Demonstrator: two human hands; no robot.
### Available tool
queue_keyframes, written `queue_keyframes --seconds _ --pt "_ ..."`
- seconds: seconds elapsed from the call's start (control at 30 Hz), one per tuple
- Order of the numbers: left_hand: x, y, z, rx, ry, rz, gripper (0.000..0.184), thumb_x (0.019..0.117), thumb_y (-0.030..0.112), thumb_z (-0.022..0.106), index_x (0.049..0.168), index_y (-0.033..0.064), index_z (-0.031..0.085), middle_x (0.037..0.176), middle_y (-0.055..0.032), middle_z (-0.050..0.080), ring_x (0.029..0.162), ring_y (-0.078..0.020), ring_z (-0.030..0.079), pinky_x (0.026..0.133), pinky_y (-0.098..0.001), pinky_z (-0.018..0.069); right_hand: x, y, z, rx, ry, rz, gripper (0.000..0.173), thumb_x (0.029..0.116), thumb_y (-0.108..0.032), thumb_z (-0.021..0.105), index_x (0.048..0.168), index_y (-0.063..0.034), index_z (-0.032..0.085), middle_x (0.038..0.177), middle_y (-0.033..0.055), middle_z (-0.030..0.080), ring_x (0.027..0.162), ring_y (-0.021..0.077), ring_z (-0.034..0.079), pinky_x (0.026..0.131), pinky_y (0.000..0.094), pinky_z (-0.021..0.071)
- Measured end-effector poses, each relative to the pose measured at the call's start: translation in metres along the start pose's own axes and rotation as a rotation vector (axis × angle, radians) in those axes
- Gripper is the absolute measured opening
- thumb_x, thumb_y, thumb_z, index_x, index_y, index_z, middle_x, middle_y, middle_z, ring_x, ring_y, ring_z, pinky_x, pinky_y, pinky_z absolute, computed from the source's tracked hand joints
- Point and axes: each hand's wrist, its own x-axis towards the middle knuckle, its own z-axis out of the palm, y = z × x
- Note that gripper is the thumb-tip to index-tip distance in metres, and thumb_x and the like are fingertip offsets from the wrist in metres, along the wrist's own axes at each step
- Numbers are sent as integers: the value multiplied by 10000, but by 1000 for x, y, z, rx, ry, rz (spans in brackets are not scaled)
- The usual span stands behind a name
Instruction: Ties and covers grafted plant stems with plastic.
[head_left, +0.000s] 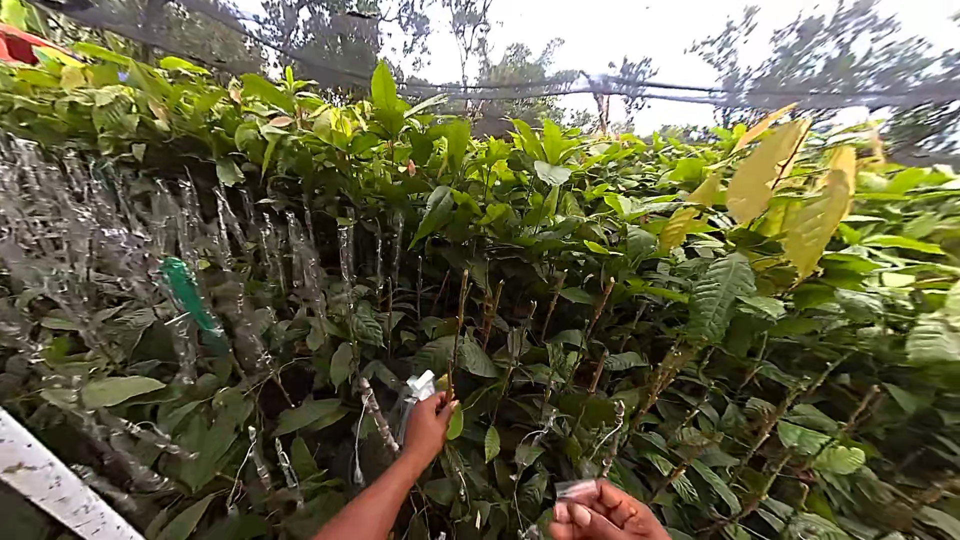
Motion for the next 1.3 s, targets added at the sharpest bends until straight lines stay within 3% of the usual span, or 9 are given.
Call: queue_keyframes --seconds 0.1,0.27,0.47,0.63,0.73,0.87,1.07,1.2,1.3 --pt "-4 -2 2 -62 1 13 370 1009 319 616 1256 52 680 1101 -129 726 1004 -248 705 951 -481 555 40 -21 37 -125 12 -3 150 1012 11 533 1149 2 595 1015 143 746 885 266 756 824 435 644" --pt "-10 0 -8 -37 -26 61 360 1038 317 567 1254 70 717 1204 -139 721 1169 -281 663 1074 -497 472 148 -28 61 -541 77 57 194 1031 -62 594 1200 20 644 992 129 719 836 207 736 780 368 636" --pt "-6 -15 -13 -352 -201 -10 316 1008 130 612 1309 42 647 1256 -119 690 1083 -203 694 974 -399 558 216 -5 71 -1224 -79 163 264 1029 -161 584 1247 -49 685 1093 126 740 965 232 732 926 447 585" --pt "-6 -22 -9 -807 -251 -197 302 1097 158 462 1317 -11 582 1146 -147 700 894 -215 711 795 -402 598 228 10 76 -1377 -337 132 248 980 -132 649 1207 -82 735 1085 122 753 956 240 728 943 481 565" --pt "-2 -27 -9 -914 -268 -202 296 1068 194 557 1253 -33 596 1056 -149 704 846 -219 715 778 -394 610 230 9 79 -1432 -380 185 263 979 -134 635 1219 -95 736 1038 124 753 902 245 724 898 489 568" --pt "3 -26 -7 -747 -235 -126 254 959 100 715 1158 -36 637 985 -148 715 806 -211 719 780 -378 616 231 8 82 -1398 -321 300 270 1009 -194 630 1232 -62 703 1025 127 743 865 232 727 865 460 586" --pt "10 -23 -8 -309 -191 60 289 1057 204 544 1254 47 687 1098 -128 725 926 -221 700 903 -434 553 206 16 91 -1251 -133 372 269 1015 -140 620 1243 3 627 1059 146 721 880 236 738 838 424 616" --pt "12 -14 -11 -352 -243 -33 297 1051 219 572 1256 37 687 1142 -140 721 1019 -229 698 971 -444 532 137 10 150 -1792 -463 224 455 1047 -83 480 1486 -183 541 1235 235 690 1146 437 670 969 632 516" --pt "3 -8 1 -307 -354 62 266 1021 215 610 1194 52 731 1116 -112 741 1052 -199 695 999 -426 519 137 4 170 -1738 -652 315 335 1000 -104 580 1327 -93 647 1130 239 711 1044 446 690 895 670 530"
